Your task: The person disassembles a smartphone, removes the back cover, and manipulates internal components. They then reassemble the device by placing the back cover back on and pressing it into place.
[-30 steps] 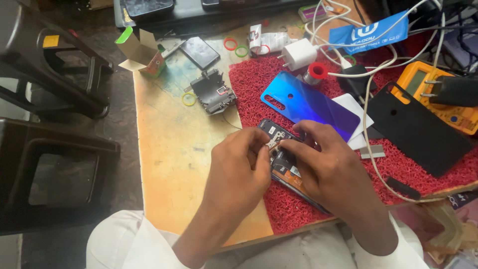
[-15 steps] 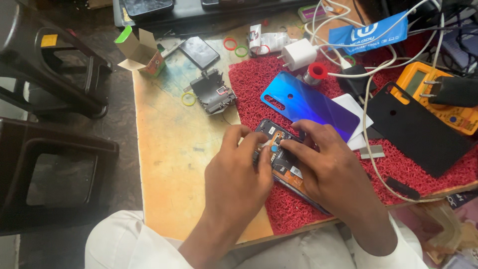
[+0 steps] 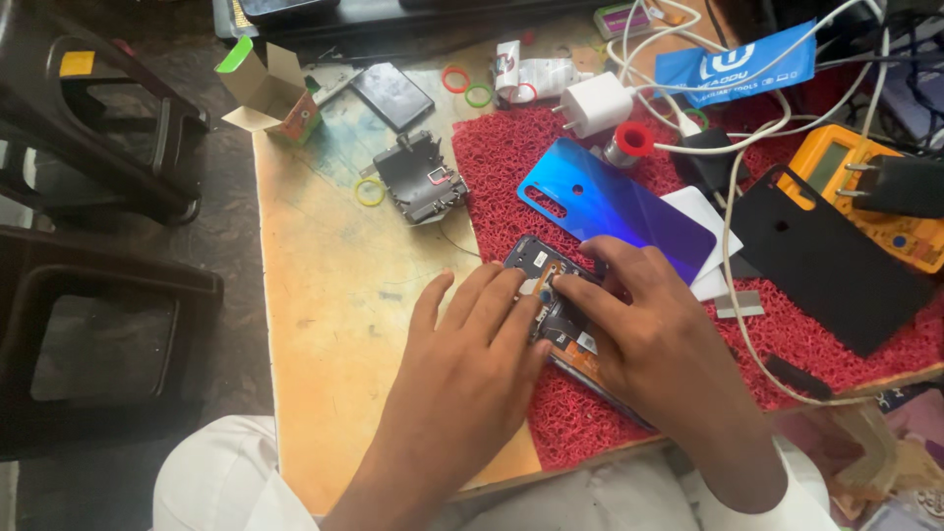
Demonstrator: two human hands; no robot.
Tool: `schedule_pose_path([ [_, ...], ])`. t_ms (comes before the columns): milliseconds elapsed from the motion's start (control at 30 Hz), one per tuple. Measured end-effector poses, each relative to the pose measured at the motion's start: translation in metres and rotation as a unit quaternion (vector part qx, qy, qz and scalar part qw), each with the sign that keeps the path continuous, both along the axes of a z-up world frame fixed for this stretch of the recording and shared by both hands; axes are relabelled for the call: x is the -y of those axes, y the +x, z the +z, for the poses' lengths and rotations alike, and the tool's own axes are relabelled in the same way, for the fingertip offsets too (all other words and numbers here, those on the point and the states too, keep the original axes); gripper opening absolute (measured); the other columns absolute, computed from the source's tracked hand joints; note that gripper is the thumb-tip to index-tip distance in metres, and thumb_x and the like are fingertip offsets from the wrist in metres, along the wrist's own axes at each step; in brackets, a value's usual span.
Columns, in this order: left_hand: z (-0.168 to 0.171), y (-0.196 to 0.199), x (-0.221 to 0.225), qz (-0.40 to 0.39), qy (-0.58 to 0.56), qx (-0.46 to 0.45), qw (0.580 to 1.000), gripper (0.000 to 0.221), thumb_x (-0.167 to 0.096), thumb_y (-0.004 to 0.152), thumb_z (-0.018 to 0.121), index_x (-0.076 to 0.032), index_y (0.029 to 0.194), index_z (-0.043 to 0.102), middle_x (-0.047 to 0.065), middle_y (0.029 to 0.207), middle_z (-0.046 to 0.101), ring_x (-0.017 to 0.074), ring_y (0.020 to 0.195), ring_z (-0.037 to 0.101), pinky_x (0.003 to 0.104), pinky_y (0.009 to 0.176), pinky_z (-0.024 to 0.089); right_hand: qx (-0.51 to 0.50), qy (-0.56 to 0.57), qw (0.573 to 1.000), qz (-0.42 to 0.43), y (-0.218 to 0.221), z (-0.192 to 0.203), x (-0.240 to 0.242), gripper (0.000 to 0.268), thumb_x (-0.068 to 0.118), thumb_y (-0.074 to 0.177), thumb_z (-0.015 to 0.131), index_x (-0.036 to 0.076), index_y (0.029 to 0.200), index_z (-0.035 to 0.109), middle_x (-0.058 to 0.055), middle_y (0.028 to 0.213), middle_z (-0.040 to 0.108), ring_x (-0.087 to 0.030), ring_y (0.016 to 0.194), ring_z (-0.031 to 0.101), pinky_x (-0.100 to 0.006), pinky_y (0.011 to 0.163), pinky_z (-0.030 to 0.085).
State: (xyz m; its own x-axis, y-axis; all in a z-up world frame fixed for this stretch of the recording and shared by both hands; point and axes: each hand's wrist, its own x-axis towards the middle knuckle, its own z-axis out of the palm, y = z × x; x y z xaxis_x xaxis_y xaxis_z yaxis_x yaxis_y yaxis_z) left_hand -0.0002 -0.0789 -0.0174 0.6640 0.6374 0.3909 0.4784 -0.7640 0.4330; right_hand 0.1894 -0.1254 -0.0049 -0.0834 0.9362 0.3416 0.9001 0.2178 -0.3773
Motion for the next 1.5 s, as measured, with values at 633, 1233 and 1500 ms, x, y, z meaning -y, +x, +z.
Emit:
schedule_pose_path([
  [633, -0.001, -0.004, 0.000, 0.031, -0.060, 0.061, 0.996, 0.049, -0.019, 0.091, 0.067, 0.005, 0.132, 0.055, 0.019, 0.135, 0.055, 0.0348, 0.133, 0.049, 0.053, 0.112, 0.034, -0.012, 0.001, 1.000, 0.010, 0.001, -0.003, -0.002, 0.046, -0.008, 0.073, 0.070, 0.008, 0.116, 0.073, -0.013, 0.121, 0.064, -0.028, 0.095, 0.063, -0.040, 0.081, 0.056],
  [1233, -0.007, -0.007, 0.005, 0.025, -0.092, 0.131, 0.987, 0.054, -0.014, 0.089, 0.070, 0.008, 0.135, 0.052, 0.023, 0.139, 0.052, 0.0407, 0.129, 0.053, 0.049, 0.111, 0.042, -0.025, -0.038, 0.999, 0.019, 0.004, 0.010, -0.021, 0.020, 0.010, 0.084, 0.076, 0.008, 0.103, 0.073, -0.012, 0.110, 0.068, -0.031, 0.098, 0.069, -0.040, 0.081, 0.057],
  [1500, -0.003, -0.004, 0.005, 0.028, -0.090, 0.111, 0.989, 0.054, -0.016, 0.091, 0.069, 0.008, 0.136, 0.051, 0.023, 0.139, 0.052, 0.0392, 0.129, 0.051, 0.050, 0.110, 0.039, -0.023, -0.032, 0.999, 0.029, 0.005, 0.009, -0.019, 0.020, 0.009, 0.085, 0.075, 0.005, 0.104, 0.071, -0.013, 0.109, 0.067, -0.032, 0.101, 0.068, -0.042, 0.084, 0.056],
])
